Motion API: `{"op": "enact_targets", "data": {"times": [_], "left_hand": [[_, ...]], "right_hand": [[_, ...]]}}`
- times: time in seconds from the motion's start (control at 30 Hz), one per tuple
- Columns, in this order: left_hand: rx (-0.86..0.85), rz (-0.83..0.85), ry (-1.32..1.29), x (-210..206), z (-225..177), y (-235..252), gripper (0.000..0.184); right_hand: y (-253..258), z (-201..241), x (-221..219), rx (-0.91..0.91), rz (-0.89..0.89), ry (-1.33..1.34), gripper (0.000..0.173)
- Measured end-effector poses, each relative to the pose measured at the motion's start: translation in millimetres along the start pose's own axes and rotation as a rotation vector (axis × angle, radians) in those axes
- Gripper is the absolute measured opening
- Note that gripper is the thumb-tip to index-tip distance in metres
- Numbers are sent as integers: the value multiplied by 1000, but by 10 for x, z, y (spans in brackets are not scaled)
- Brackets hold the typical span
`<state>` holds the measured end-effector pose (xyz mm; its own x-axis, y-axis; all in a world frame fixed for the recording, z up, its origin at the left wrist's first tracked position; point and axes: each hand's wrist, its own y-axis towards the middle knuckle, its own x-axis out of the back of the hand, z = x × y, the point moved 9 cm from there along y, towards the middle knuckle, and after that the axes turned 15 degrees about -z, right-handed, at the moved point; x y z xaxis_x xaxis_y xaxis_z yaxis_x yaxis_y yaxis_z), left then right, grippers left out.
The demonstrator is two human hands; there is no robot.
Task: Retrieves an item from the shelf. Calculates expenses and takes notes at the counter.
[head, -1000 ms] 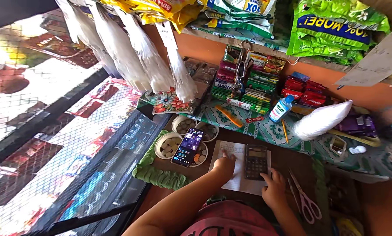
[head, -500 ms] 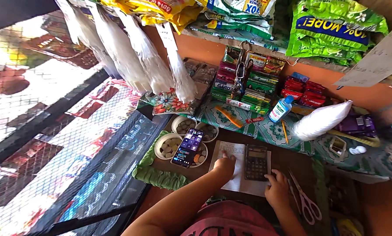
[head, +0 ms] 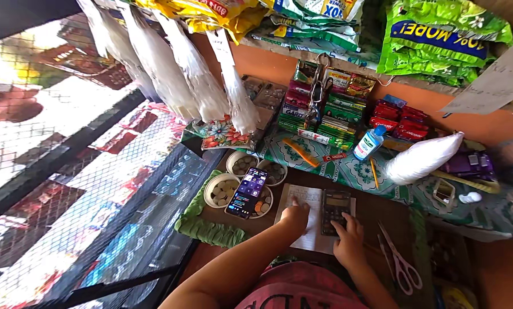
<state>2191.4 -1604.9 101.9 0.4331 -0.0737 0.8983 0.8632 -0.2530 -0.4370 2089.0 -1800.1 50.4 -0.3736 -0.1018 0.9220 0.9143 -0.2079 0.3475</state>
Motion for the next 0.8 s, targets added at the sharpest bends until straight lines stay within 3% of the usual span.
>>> {"op": "enact_targets", "data": {"times": [0.27,0.53,0.8], "left_hand": [[-2,7,13,2,-21,2,121],[2,-3,4,-10,-16,7,118],[1,10,-1,-9,-29,-14,117]], "right_hand": [[-124,235,127,106,34,139,50],[-234,-518,64,-195,-24,147,70],[-431,-672,-97,-124,3,66,57]]}}
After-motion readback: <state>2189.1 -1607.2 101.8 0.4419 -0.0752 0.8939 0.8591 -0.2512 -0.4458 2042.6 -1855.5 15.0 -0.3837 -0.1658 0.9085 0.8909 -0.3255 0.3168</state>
